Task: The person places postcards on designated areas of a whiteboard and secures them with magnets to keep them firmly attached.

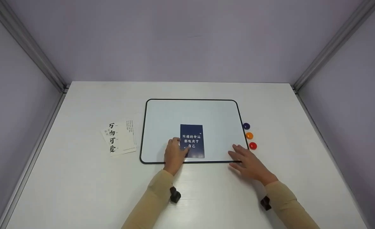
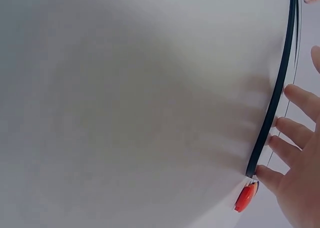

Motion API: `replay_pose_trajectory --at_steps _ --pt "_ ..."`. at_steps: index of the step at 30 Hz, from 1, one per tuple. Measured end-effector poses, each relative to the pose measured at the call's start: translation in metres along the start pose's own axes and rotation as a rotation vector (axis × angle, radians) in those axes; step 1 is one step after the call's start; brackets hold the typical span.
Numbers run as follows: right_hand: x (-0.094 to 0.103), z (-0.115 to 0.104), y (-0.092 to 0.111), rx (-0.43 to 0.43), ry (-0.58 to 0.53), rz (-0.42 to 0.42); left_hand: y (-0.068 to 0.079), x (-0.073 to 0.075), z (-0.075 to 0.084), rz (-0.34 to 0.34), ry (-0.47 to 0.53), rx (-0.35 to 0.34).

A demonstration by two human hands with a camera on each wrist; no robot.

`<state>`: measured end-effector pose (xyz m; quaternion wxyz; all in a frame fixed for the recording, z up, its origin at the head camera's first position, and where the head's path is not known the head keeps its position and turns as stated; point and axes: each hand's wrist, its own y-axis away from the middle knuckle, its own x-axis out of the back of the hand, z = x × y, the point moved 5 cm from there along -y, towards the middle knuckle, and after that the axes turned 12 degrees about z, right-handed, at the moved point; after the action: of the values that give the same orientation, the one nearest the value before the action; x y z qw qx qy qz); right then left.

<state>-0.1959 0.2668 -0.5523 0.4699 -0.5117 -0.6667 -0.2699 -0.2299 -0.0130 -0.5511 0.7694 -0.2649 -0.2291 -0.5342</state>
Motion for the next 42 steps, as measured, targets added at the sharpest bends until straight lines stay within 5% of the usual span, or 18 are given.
replay_pose_trajectory --at_steps 7,15,30,42 --pt "0.003 0.001 -0.002 -0.028 -0.011 0.032 0.002 0.009 0.003 0.029 -0.106 -0.18" --pt "0.011 0.0 -0.004 0.036 -0.017 0.14 0.007 0.018 0.009 0.053 -0.23 -0.414" --pt "0.023 0.011 -0.007 -0.011 -0.031 0.238 0.018 0.022 0.01 -0.066 -0.359 -0.807" --pt "0.029 0.023 -0.011 -0.088 -0.09 0.277 0.026 0.018 0.004 -0.166 -0.395 -0.891"
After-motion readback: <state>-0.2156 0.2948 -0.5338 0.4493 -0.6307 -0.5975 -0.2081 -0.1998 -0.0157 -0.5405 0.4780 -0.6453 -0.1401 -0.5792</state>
